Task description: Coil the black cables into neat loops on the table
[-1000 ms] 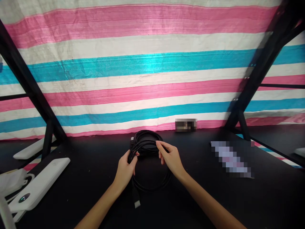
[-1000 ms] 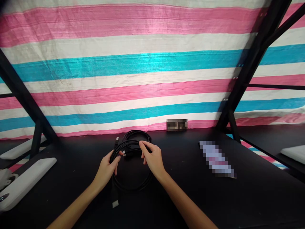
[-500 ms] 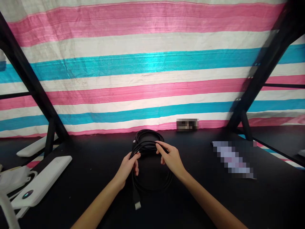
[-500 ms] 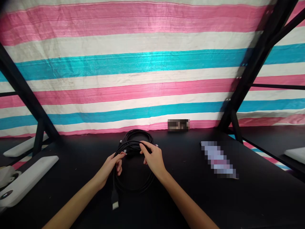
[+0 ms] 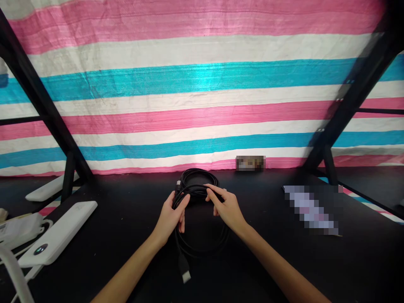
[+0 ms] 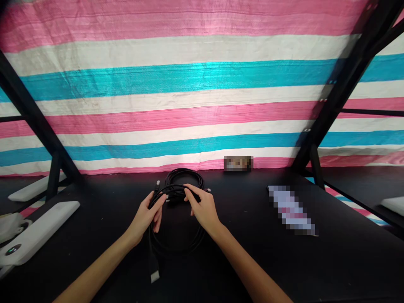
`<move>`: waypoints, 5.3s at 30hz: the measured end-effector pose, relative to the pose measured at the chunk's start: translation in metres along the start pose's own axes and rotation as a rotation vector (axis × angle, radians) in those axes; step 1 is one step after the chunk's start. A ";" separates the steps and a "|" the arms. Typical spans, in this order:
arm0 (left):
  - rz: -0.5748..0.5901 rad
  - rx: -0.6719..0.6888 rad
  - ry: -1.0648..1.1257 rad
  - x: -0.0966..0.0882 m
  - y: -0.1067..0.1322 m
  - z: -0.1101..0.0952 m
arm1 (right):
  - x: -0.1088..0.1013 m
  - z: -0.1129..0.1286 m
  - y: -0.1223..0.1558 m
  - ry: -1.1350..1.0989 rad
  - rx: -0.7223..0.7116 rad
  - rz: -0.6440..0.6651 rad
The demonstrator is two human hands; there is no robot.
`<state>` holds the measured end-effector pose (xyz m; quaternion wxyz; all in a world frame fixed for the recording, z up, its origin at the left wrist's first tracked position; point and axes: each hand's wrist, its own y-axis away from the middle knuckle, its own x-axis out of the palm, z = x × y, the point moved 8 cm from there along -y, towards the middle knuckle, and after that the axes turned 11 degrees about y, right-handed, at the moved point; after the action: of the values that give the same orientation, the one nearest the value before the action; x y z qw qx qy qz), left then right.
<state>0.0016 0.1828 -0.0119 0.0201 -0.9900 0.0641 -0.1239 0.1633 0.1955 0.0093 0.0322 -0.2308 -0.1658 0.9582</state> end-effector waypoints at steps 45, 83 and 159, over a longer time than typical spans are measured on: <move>0.254 -0.446 0.938 0.021 0.011 0.004 | 0.011 -0.006 0.001 -0.124 0.151 0.121; 0.074 -0.500 0.002 0.005 0.014 0.046 | -0.001 -0.027 -0.010 -0.297 0.243 -0.007; -0.020 -0.112 -0.186 -0.006 -0.001 0.008 | -0.001 -0.020 -0.006 -0.040 0.114 0.014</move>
<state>-0.0024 0.1844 -0.0207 -0.0308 -0.9974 0.0588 -0.0277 0.1733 0.2072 -0.0051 0.0351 -0.2104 -0.1097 0.9708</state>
